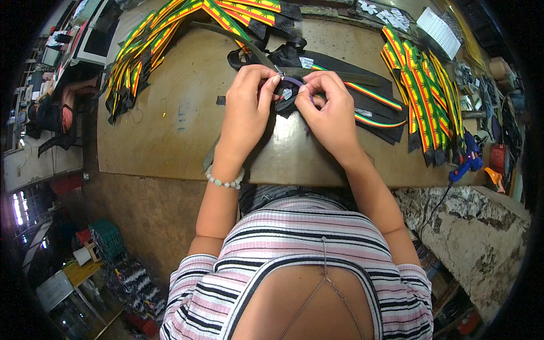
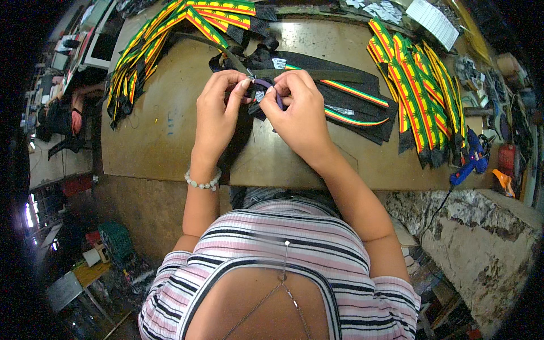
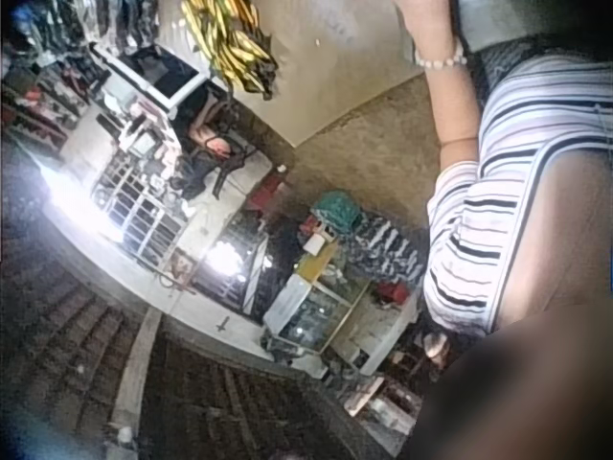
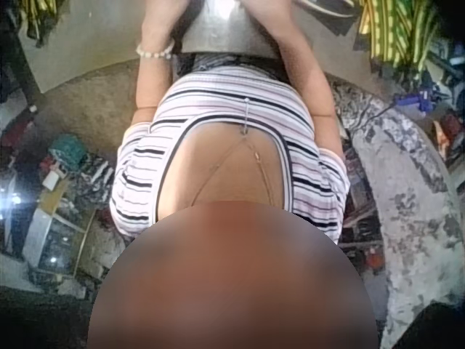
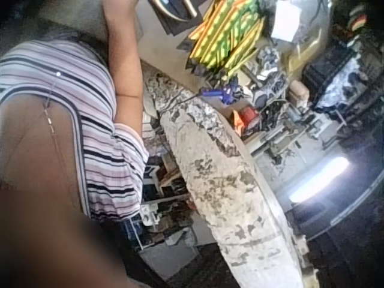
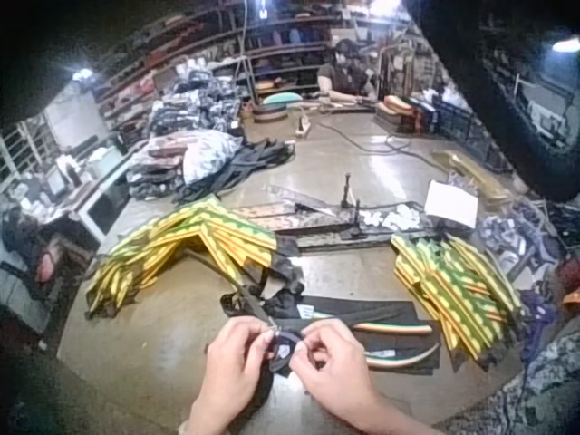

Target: The person repeatedly folds and secures colorful fabric strips using a small metal tool, then attaches black fabric pieces with a purple zip tie. The person stacks the finished items on the table.

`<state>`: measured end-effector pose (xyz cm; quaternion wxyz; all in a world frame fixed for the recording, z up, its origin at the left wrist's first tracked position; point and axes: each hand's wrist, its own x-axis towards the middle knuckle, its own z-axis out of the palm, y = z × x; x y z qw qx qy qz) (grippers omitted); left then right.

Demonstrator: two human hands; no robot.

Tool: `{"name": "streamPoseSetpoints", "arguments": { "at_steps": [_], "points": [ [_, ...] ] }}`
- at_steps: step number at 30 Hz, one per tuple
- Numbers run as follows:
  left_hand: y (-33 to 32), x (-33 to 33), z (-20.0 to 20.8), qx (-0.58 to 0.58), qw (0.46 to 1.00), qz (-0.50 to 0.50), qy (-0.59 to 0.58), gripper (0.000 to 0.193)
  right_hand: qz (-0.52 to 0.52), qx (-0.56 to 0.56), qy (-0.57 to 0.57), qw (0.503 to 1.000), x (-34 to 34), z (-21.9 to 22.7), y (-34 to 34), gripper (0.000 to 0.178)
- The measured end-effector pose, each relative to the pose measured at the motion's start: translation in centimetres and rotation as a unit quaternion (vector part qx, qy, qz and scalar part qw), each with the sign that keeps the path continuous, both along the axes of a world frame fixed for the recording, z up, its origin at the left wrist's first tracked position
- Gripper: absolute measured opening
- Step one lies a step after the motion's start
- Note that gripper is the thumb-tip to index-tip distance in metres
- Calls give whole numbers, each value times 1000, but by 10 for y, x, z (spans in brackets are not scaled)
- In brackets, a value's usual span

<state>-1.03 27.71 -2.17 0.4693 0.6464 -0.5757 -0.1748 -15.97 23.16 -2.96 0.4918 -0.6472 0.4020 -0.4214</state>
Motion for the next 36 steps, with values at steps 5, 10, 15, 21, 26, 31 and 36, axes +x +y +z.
{"name": "streamPoseSetpoints", "arguments": {
  "at_steps": [5,10,15,21,26,31,36],
  "points": [
    [4,-2,-2,-1,998,7,63,14,-13,-49,-21,998,2,-4,0,12],
    [4,-4,0,2,997,13,72,15,-13,2,-46,999,1,-4,0,12],
    [6,-1,-4,-7,997,1,76,18,6,-18,9,1000,1,-6,1,13],
    [9,1,-9,-4,991,18,134,21,-24,-36,-21,999,3,-11,0,15],
    [48,36,37,111,958,232,-129,30,16,85,-123,989,-8,-9,-5,16],
    [44,22,36,64,949,186,-245,37,46,97,-143,984,-10,-7,-6,20],
    [25,-7,20,131,973,78,-174,30,22,100,-218,971,-12,-6,-6,18]
  ]
}}
